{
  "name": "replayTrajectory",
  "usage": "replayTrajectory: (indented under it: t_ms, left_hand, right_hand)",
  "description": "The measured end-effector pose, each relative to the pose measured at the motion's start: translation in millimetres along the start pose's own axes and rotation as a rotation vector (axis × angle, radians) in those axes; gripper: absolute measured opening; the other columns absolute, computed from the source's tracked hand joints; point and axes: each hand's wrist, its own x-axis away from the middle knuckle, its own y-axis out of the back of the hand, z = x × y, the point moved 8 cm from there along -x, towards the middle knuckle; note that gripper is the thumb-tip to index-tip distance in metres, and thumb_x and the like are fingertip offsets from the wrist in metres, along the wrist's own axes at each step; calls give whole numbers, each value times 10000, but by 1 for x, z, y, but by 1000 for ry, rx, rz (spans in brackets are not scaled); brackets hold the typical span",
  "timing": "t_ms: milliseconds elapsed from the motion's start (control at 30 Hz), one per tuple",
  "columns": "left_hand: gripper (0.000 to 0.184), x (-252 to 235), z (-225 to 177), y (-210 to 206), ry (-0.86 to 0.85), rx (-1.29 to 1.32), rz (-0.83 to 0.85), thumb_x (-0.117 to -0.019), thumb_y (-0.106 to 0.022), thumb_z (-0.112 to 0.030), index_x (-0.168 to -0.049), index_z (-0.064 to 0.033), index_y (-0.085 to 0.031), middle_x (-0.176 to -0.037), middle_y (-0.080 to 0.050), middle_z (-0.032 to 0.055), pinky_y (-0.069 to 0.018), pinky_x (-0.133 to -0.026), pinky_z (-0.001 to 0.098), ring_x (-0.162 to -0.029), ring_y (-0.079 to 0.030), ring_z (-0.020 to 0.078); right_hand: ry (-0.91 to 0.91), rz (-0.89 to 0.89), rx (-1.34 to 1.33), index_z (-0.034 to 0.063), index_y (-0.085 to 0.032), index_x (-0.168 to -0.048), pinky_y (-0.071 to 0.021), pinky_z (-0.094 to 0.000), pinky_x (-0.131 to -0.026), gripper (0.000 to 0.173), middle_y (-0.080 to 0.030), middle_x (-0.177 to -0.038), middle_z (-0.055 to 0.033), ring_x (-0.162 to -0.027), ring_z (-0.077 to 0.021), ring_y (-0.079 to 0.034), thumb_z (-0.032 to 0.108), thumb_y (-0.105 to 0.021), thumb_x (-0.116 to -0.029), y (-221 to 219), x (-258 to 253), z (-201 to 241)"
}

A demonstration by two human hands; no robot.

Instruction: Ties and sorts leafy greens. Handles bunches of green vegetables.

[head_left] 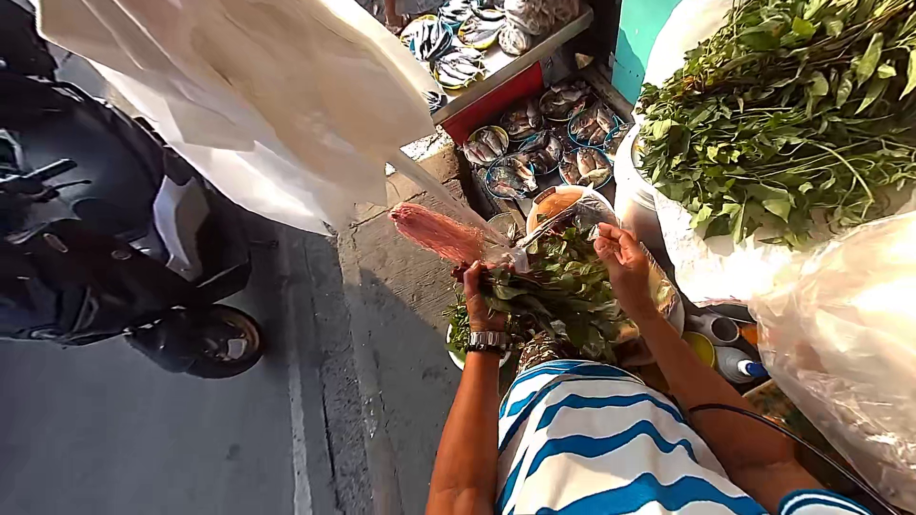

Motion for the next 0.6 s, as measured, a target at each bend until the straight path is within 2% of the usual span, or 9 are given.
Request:
replayTrajectory:
  t_ms: [100,167,200,267,333,433,533,600]
  left_hand:
    - [390,-1,-28,64,-122,105,-239,-1082,-355,-337,-816,-171,-587,-716,-666,-7,-604,-668,340,-690,-689,132]
    - [385,5,-38,91,-165,94,-404,-1089,-345,-386,-826,-175,-532,-685,-619,-15,-588,-650,355,-658,-653,127]
    - [404,8,-39,102,-177,84,-478,-1091,-346,-439,-844,-174,-526,-690,-614,-11,-586,-655,372,-666,-648,131]
    - [415,11,-37,120,-181,72,-562,-1091,-334,-496,-953,-152,-522,-780,-622,18,-589,-718,415,-757,-658,156]
    - [361,13,-31,136,-169,87,-613,-1095,-350,-444,-1023,-139,-531,-852,-631,35,-582,-763,439,-826,-659,169]
    - [289,19,-30,153,-178,126,-669,-1092,-364,-349,-913,-162,-493,-758,-596,12,-575,-711,408,-738,-637,154]
    - [325,22,-35,164,-169,110,-690,-1093,-345,-309,-851,-161,-503,-658,-581,-9,-583,-635,350,-619,-623,122]
    - [344,23,-44,169,-167,41,-731,-1095,-350,-279,-806,-164,-498,-590,-548,-33,-575,-576,305,-536,-593,91]
  right_hand:
    - [-215,-97,125,-34,-618,-1276,-549,-414,-954,324,-577,-1291,-229,-1110,-277,-636,151,-627,-1009,45,-26,-50]
    - [-277,-52,246,-49,-638,-1240,-542,-460,-952,285,-610,-1256,-248,-1074,-314,-650,125,-628,-1014,51,-39,-75]
    - [-298,5,312,-51,-645,-1240,-533,-481,-973,275,-622,-1259,-255,-1092,-335,-654,107,-622,-1016,46,-43,-85]
    - [-343,167,446,-38,-675,-1237,-504,-508,-1028,260,-662,-1254,-249,-1147,-353,-656,81,-614,-1015,22,-52,-109]
    - [-421,360,579,-15,-682,-1261,-459,-545,-1080,272,-671,-1273,-237,-1215,-373,-632,86,-571,-1034,-9,-57,-144]
    - [-524,514,736,-7,-654,-1322,-402,-596,-1121,319,-638,-1335,-260,-1301,-429,-570,77,-519,-1045,-43,-61,-193]
    - [-543,507,837,-22,-594,-1387,-390,-600,-1132,373,-571,-1409,-287,-1342,-447,-528,65,-511,-1034,-59,-66,-225]
    - [-543,457,880,-38,-574,-1389,-409,-594,-1121,397,-530,-1430,-302,-1343,-457,-515,84,-568,-1011,-66,-66,-237]
